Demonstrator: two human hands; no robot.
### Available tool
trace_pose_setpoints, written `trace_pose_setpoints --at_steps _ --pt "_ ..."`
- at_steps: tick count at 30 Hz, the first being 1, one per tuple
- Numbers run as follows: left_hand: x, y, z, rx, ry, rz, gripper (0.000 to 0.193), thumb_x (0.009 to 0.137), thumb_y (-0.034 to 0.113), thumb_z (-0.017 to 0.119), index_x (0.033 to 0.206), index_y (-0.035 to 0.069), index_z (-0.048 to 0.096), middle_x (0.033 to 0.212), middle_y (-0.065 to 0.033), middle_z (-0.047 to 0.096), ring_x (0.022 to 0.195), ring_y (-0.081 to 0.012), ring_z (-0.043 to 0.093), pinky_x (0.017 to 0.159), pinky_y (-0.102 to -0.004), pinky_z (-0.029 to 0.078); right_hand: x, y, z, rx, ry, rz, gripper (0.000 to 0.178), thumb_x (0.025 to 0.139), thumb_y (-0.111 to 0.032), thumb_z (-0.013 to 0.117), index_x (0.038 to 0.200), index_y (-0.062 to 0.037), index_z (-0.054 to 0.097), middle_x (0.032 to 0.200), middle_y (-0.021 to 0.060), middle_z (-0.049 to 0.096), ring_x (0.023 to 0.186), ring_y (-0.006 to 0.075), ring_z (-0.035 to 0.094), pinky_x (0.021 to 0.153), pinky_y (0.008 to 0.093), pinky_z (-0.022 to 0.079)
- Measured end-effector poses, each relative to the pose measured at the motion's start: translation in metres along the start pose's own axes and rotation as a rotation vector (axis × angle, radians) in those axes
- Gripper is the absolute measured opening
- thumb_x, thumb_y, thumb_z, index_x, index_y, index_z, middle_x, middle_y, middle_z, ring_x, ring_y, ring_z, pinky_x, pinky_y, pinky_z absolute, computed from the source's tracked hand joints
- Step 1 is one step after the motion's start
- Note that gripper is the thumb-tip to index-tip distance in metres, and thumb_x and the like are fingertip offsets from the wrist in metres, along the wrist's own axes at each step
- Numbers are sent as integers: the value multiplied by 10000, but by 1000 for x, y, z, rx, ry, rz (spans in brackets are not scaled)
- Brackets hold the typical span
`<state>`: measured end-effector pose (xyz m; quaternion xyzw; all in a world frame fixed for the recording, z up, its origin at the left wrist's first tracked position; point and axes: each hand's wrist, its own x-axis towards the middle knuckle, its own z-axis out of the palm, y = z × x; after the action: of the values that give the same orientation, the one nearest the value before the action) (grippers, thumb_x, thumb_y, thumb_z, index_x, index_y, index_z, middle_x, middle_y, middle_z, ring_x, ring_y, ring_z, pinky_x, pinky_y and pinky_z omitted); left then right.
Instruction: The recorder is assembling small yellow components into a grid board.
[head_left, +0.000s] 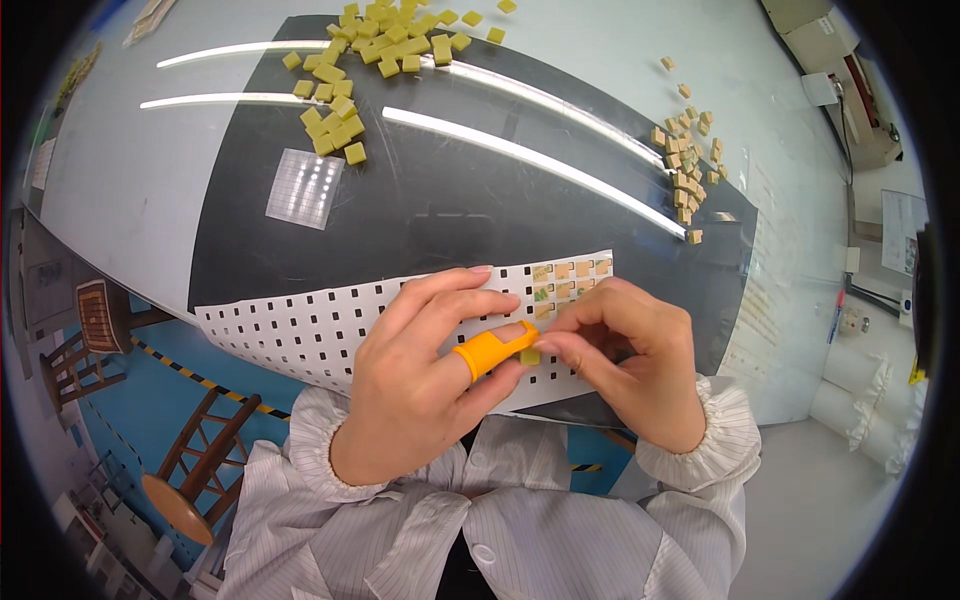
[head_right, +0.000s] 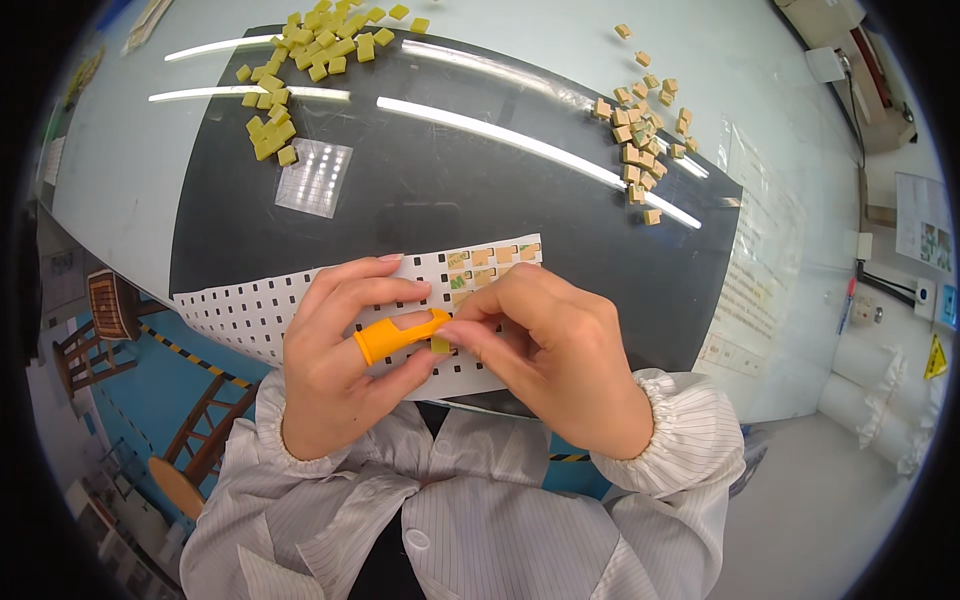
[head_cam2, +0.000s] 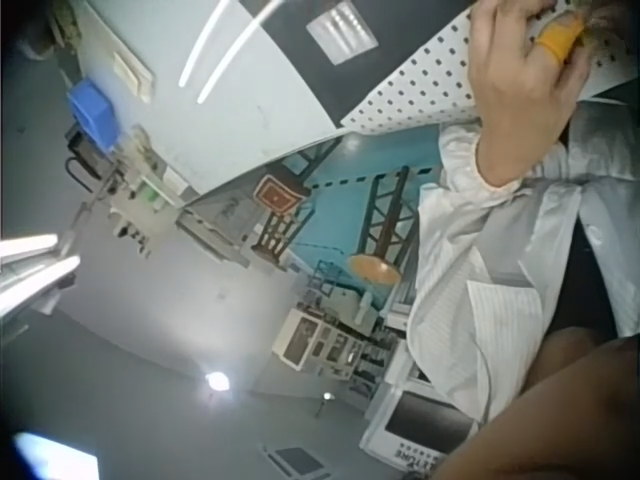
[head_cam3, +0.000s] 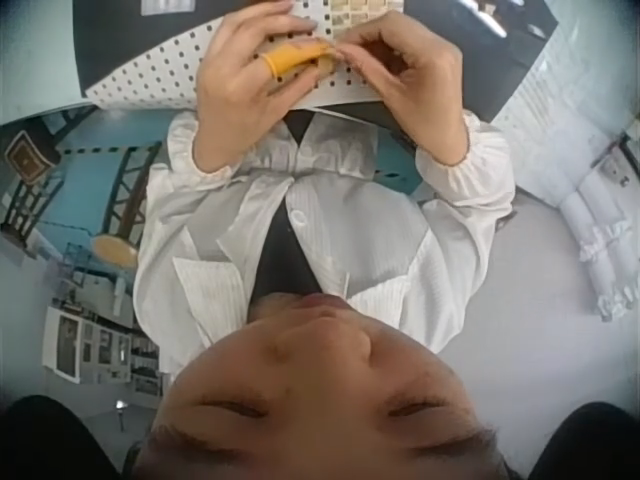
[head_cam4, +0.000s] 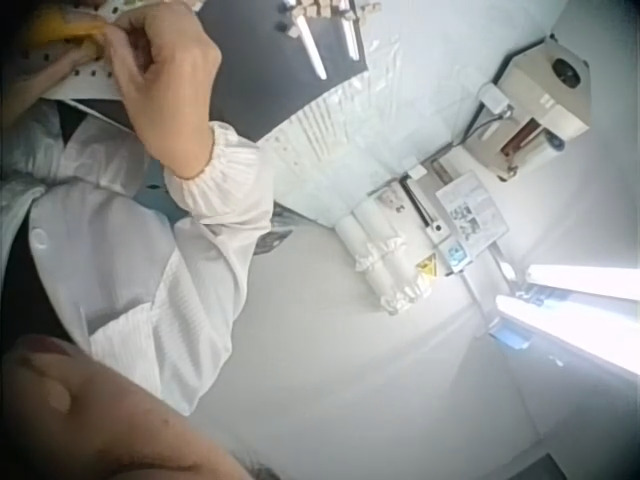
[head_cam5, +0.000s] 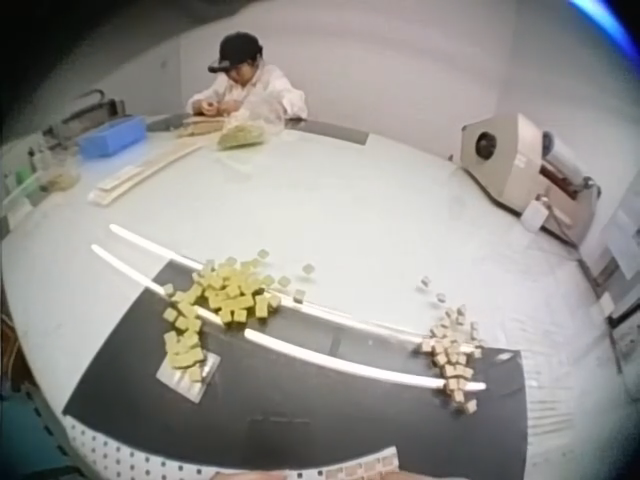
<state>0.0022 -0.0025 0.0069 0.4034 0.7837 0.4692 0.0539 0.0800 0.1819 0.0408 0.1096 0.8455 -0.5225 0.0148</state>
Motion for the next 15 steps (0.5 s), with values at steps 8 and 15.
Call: trace_pose_setpoints --at_steps 8,15 --pt "1 0 0 5 -4 25 258 673 76 818 899 34 698 1061 -70 675 1078 -311 620 848 -384 538 -13 0 1 -321 195 -105 144 776 34 760 897 -6 693 805 55 629 587 114 599 514 245 485" --pt "0 0 0 18 -2 24 261 672 76 818 901 29 703 1064 -72 672 1083 -308 618 856 -384 536 -18 -2 3 -416 203 -118 141 770 31 764 883 -4 687 803 59 624 610 129 608 529 252 500"
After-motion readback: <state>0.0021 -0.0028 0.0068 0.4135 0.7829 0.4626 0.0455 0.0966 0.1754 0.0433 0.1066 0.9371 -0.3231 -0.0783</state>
